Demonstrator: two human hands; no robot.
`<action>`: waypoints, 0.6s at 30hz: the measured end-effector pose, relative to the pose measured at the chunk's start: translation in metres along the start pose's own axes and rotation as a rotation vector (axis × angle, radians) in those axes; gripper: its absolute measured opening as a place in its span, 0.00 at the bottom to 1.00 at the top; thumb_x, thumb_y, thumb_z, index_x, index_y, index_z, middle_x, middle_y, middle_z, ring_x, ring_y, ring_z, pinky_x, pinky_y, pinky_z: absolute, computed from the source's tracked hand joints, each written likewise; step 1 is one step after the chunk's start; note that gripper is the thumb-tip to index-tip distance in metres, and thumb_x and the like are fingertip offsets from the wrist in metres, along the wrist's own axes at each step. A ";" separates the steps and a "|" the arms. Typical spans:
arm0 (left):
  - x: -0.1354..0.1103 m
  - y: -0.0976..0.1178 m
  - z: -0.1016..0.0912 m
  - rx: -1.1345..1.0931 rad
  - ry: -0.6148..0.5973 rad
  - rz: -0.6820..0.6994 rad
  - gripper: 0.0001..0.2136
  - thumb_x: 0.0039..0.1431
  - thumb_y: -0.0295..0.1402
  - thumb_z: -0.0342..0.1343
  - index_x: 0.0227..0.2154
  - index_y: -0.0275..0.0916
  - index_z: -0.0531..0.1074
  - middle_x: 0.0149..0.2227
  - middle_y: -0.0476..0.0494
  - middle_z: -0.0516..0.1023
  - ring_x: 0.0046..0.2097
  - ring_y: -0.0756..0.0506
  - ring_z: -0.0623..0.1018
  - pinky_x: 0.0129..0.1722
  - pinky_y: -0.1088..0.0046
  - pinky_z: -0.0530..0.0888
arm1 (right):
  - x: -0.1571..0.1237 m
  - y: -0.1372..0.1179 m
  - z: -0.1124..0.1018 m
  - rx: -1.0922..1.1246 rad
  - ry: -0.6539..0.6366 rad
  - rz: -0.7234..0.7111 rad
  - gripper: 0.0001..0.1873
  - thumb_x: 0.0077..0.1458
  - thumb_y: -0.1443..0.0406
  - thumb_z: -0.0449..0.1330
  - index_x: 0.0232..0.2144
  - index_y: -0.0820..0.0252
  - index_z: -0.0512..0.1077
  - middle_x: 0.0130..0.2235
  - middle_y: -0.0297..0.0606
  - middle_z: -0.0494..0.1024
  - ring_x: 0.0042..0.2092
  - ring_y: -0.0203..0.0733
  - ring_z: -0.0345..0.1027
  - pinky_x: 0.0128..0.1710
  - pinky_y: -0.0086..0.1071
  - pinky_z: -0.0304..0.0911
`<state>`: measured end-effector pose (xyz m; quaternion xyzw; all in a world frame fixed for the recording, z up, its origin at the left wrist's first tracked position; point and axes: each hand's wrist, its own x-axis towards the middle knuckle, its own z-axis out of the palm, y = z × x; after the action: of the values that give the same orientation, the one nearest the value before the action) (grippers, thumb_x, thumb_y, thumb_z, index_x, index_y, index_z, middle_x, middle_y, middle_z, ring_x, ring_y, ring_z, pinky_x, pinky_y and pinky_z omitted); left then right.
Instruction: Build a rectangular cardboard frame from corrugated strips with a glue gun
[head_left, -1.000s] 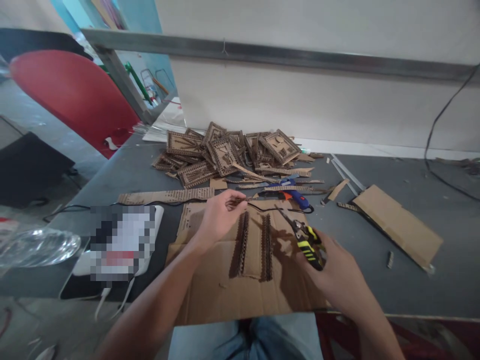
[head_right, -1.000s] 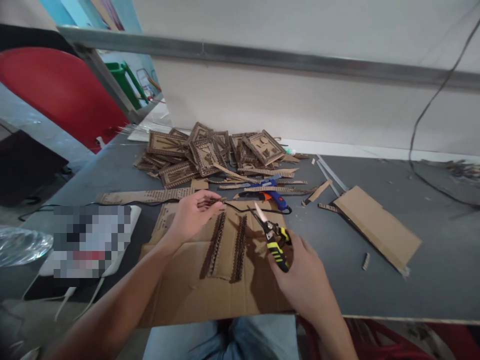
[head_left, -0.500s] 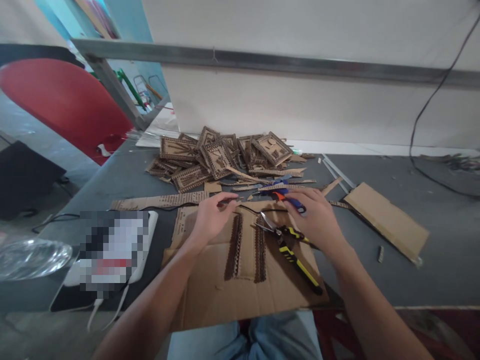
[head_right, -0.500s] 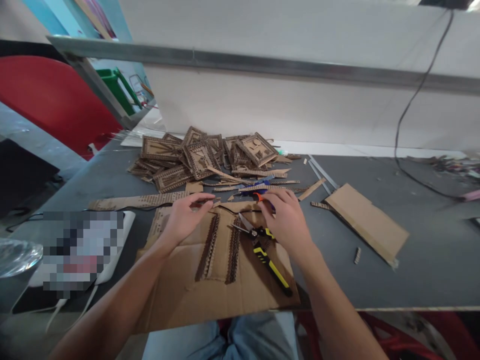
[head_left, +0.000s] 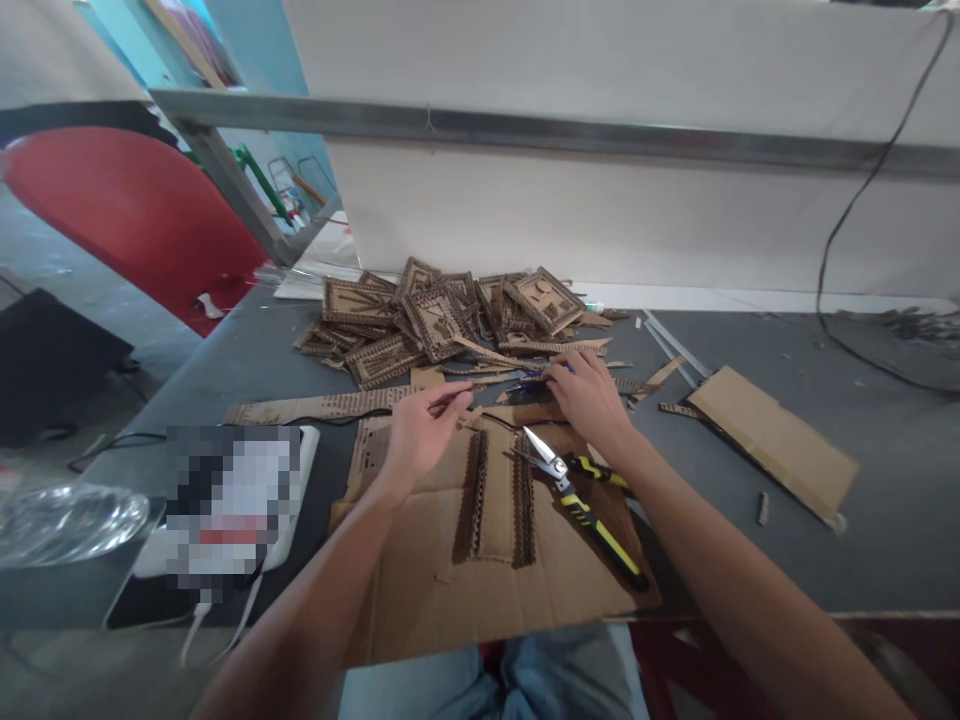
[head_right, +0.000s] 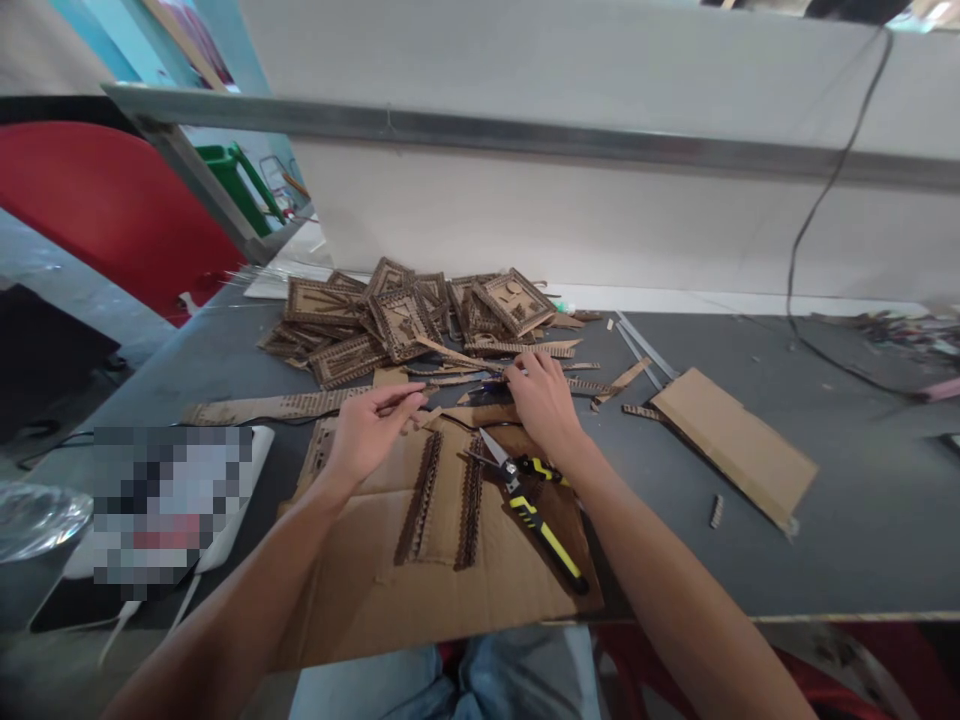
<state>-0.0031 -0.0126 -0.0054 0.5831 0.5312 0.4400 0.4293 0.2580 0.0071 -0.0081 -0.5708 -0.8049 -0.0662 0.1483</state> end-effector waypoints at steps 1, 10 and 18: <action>0.000 0.001 0.001 0.006 0.002 0.002 0.15 0.58 0.41 0.65 0.43 0.38 0.83 0.31 0.43 0.84 0.32 0.46 0.81 0.33 0.73 0.77 | 0.001 0.000 -0.002 -0.002 0.002 -0.001 0.11 0.65 0.71 0.54 0.41 0.62 0.78 0.48 0.49 0.77 0.53 0.55 0.63 0.53 0.44 0.59; -0.006 0.011 0.002 -0.038 -0.037 0.135 0.13 0.57 0.38 0.67 0.44 0.40 0.82 0.44 0.41 0.85 0.44 0.44 0.82 0.49 0.69 0.77 | -0.009 -0.038 -0.058 0.377 -0.103 0.088 0.12 0.65 0.68 0.52 0.42 0.60 0.76 0.42 0.44 0.80 0.40 0.46 0.72 0.40 0.36 0.63; -0.010 0.007 0.006 0.035 -0.219 0.430 0.08 0.58 0.33 0.67 0.41 0.42 0.84 0.42 0.41 0.86 0.45 0.44 0.83 0.50 0.69 0.77 | -0.016 -0.043 -0.077 0.925 -0.462 0.289 0.08 0.60 0.62 0.59 0.37 0.57 0.77 0.22 0.30 0.76 0.27 0.39 0.73 0.29 0.30 0.63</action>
<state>0.0036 -0.0227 -0.0009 0.7341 0.3529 0.4463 0.3706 0.2351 -0.0427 0.0630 -0.5506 -0.6748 0.4439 0.2109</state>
